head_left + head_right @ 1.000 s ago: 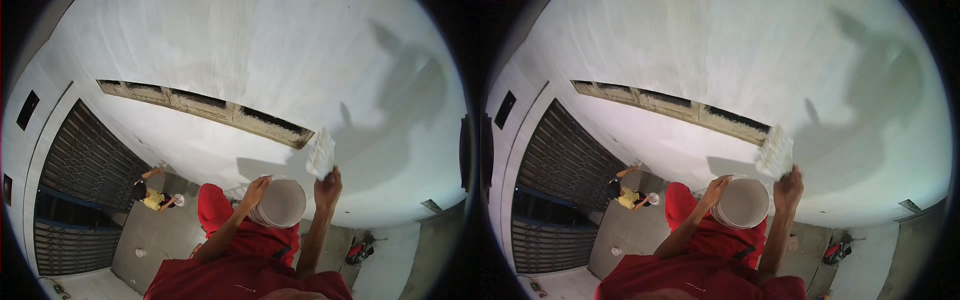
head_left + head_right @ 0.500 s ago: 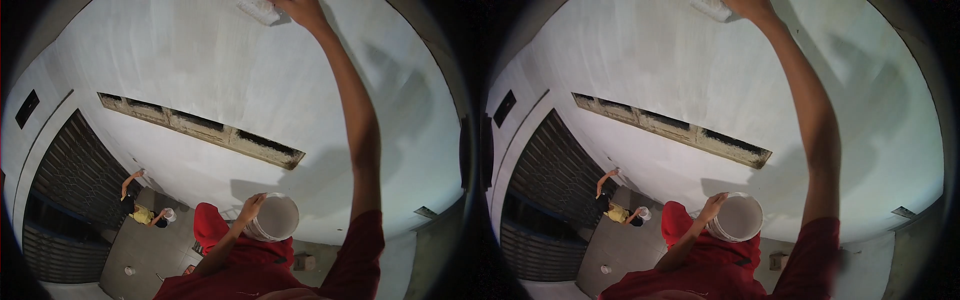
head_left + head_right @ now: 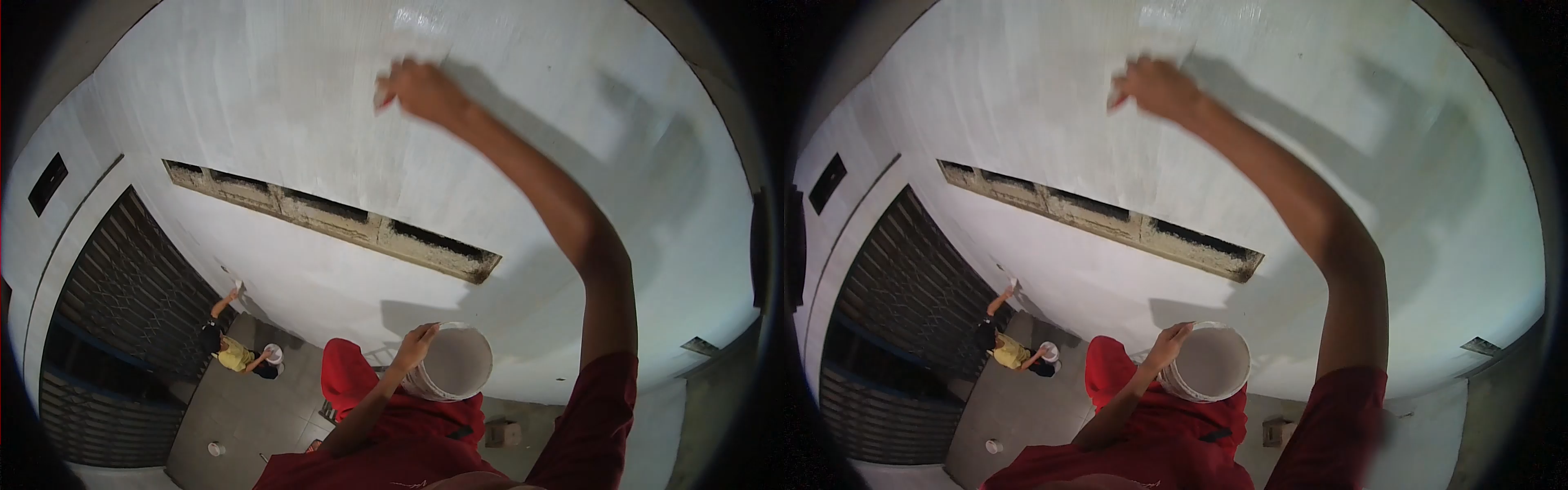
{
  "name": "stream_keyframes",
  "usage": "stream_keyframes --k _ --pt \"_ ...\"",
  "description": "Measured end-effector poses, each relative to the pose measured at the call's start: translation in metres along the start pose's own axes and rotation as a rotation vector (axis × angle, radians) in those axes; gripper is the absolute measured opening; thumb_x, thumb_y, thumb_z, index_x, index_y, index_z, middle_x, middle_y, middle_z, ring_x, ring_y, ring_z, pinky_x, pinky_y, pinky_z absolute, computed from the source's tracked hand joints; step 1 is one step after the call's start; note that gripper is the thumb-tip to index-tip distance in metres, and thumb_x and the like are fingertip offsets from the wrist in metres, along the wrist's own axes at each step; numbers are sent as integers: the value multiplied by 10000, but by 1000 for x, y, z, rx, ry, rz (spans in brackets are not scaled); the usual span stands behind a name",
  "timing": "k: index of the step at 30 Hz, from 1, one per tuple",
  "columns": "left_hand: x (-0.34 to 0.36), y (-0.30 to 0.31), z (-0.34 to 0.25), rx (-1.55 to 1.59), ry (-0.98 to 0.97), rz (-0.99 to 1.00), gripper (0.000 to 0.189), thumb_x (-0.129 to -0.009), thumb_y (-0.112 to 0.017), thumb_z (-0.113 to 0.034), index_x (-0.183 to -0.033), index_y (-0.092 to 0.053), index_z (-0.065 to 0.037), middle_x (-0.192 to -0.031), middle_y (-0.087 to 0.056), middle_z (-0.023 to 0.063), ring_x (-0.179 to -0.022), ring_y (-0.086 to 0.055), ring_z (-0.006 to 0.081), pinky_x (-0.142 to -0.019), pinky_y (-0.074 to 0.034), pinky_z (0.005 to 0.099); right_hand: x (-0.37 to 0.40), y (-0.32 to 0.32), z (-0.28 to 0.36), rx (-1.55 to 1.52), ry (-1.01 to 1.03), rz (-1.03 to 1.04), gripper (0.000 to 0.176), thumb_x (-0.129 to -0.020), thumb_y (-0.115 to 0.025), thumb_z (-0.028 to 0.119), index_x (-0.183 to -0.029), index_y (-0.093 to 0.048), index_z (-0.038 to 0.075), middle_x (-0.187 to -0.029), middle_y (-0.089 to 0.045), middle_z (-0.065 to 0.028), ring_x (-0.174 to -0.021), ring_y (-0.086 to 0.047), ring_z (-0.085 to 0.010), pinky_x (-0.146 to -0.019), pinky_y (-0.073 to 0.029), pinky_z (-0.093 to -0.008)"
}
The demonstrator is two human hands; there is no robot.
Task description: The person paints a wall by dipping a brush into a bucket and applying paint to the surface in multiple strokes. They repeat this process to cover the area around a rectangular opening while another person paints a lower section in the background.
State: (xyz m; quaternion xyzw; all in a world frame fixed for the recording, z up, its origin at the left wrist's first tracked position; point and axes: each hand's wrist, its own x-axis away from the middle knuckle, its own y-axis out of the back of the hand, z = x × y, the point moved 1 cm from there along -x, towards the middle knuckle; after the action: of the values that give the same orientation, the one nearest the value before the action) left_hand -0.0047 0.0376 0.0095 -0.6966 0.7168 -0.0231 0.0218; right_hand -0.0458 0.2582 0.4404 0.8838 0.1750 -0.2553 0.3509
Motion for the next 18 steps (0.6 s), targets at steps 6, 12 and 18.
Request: stream_keyframes --k 6,12,18 --pt "0 -1 -1 -29 -5 -4 437 -961 -509 -390 -1136 -630 -8 -1063 -665 174 -1011 -623 254 -877 -456 321 -14 13 10 -405 -426 253 139 -741 -664 122 -835 -654 20 -677 -621 -137 -604 -591 -269 -612 -490 -377" --pt "-1 -1 7 -41 -19 3 435 -964 -503 -389 -1159 -618 -18 -1070 -661 180 -1012 -625 273 -873 -460 333 -108 119 -81 -29 -567 -16 160 -887 -569 107 -873 -699 14 -734 -662 -159 -627 -605 -261 -656 -493 -398" --pt "-1 2 3 -72 -30 12 419 -969 -494 -379 -1161 -618 -28 -1084 -656 181 -1029 -617 285 -882 -459 342 -79 38 -98 61 -88 -148 112 -824 -639 82 -919 -696 65 -807 -683 -132 -718 -661 -241 -652 -536 -337"
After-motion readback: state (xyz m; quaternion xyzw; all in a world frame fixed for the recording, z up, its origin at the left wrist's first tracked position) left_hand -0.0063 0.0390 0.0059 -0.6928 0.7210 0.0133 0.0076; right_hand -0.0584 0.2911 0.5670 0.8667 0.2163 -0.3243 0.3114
